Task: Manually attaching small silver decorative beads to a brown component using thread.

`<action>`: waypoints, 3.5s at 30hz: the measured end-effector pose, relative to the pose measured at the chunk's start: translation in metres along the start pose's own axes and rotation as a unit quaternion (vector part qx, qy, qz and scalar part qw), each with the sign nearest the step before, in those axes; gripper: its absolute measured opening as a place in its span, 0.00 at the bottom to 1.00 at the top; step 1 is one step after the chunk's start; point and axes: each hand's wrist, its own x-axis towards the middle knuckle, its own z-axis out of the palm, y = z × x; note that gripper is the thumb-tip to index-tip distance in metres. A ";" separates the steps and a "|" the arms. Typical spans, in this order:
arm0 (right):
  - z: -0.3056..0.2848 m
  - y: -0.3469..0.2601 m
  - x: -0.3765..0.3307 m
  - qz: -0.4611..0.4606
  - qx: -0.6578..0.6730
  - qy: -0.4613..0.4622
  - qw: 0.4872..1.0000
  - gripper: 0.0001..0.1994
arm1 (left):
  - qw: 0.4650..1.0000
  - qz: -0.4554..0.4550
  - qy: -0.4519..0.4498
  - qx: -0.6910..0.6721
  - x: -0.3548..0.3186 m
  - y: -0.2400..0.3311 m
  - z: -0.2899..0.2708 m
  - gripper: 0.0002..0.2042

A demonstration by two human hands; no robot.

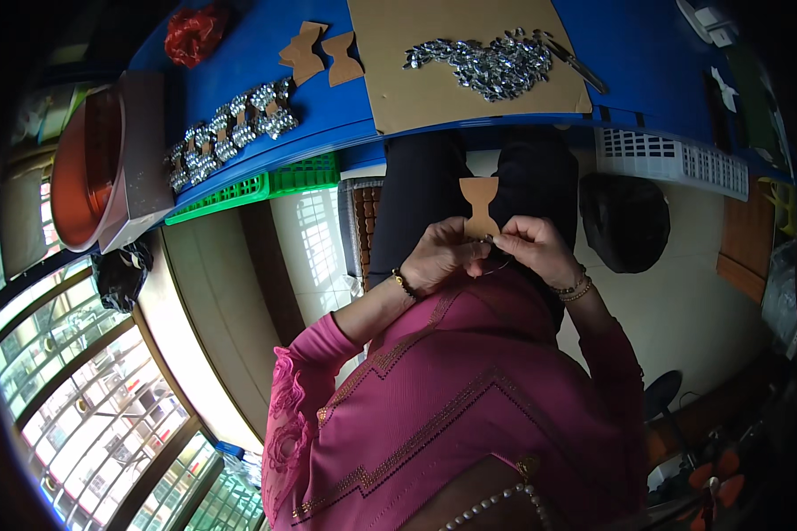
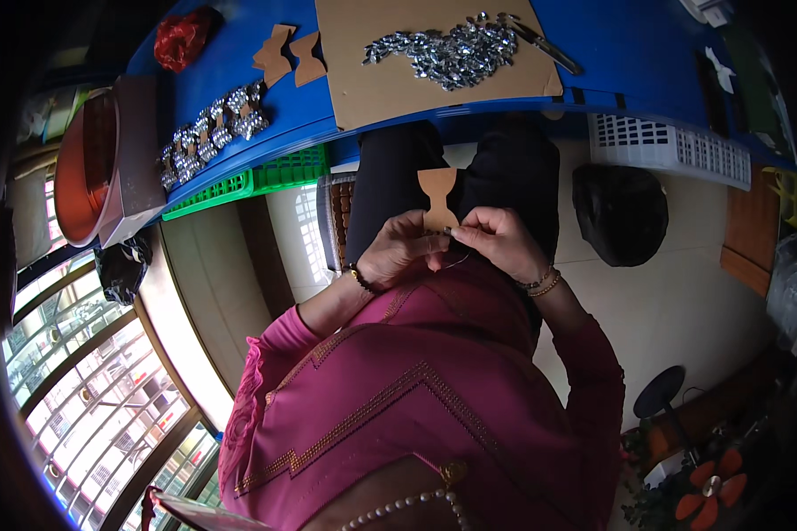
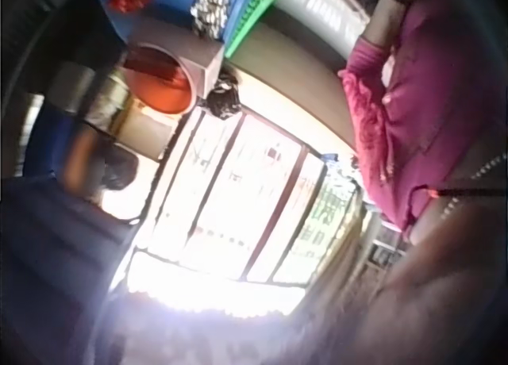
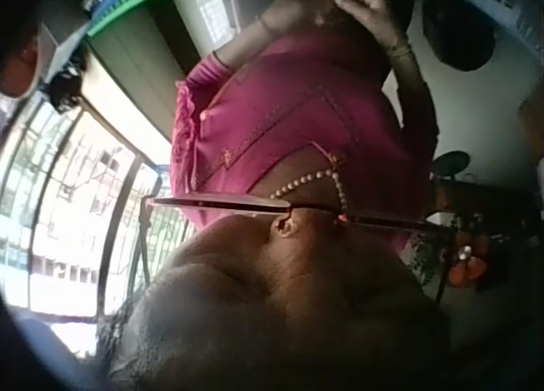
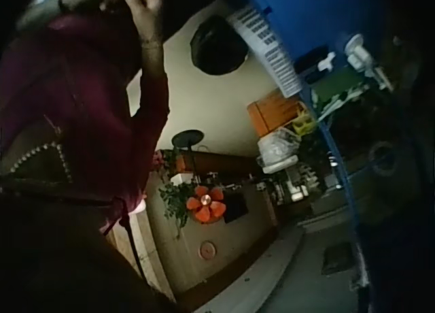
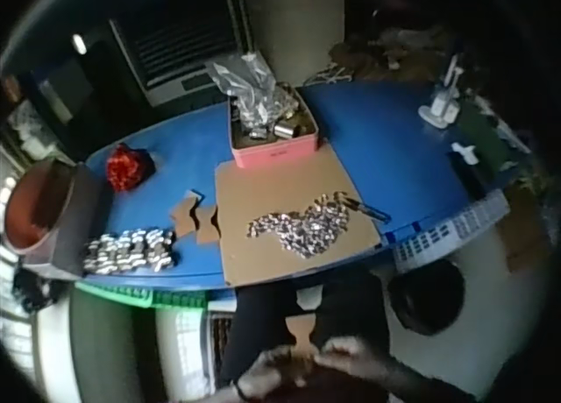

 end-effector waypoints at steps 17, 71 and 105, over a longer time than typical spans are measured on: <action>-0.015 -0.003 -0.007 -0.056 -0.092 -0.019 0.994 0.06 | 0.991 0.030 -0.005 0.129 0.003 0.000 -0.004 0.05; -0.002 -0.004 -0.013 -0.381 -0.363 0.076 0.847 0.05 | 1.000 -0.009 0.008 -0.007 0.010 -0.003 0.005 0.04; -0.009 -0.002 -0.008 -0.080 -0.121 0.014 0.989 0.09 | 0.977 0.102 0.007 0.189 0.003 0.004 0.014 0.06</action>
